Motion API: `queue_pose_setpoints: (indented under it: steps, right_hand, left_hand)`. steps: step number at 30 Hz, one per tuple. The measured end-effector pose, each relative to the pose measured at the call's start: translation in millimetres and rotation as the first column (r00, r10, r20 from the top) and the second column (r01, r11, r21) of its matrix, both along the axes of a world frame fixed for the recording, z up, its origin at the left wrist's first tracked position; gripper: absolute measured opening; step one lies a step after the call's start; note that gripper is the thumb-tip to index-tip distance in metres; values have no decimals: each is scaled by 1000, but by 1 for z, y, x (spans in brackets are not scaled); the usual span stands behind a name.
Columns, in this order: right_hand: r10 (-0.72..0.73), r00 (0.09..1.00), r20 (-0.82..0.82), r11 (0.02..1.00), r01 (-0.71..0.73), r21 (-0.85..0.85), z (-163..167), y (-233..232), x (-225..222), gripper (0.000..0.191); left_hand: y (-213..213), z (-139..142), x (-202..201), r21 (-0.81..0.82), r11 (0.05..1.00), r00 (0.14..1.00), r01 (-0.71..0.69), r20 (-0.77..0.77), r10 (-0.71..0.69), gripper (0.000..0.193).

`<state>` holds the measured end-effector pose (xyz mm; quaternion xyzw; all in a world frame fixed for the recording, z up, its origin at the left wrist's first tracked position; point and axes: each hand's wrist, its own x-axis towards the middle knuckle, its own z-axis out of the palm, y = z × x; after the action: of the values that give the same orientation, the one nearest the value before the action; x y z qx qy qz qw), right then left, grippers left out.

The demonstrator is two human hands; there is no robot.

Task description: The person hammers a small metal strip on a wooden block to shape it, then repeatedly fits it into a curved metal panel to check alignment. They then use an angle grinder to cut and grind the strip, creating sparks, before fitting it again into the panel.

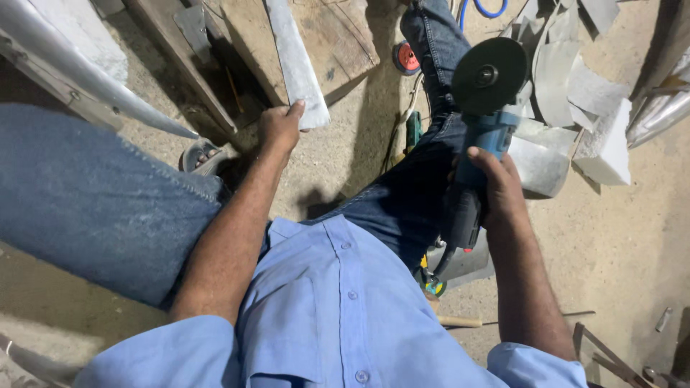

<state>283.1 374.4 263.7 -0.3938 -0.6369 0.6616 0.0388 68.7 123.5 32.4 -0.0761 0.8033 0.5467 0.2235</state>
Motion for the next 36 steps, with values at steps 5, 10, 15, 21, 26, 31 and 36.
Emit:
queue_pose_setpoints:
  steps: [5, 10, 15, 21, 26, 31, 36]
  right_hand:
    - [-105, 990, -90, 988, 114, 103, 11, 49, -1, 40]
    - [-179, 970, -165, 913, 226, 341, 63, 78, 31, 37]
    - [-256, 954, -159, 853, 300, 427, 87, 79, 96, 42]
    - [-323, 920, -223, 825, 389, 410, 55, 123, 151, 43]
    - [-267, 938, -219, 893, 327, 310, 16, 185, 147, 37]
    - [73, 989, -127, 748, 30, 663, -46, 187, 147, 39]
    - [83, 996, 39, 752, -88, 654, -98, 186, 102, 32]
  left_hand:
    - [-2, -8, -7, -60, 996, 993, 71, 95, -65, 50]
    - [-3, 3, -11, -94, 993, 991, 70, 121, -59, 49]
    - [-1, 7, -14, -159, 986, 994, 54, 99, -38, 51]
    - [6, 11, -16, 10, 1000, 992, -21, 123, 20, 51]
    - [23, 39, -26, -36, 998, 964, 58, -258, -65, 47]
    - [77, 63, -49, 278, 960, 979, 22, -202, 36, 42]
    - [130, 61, -81, 300, 950, 996, 86, 2, -91, 30]
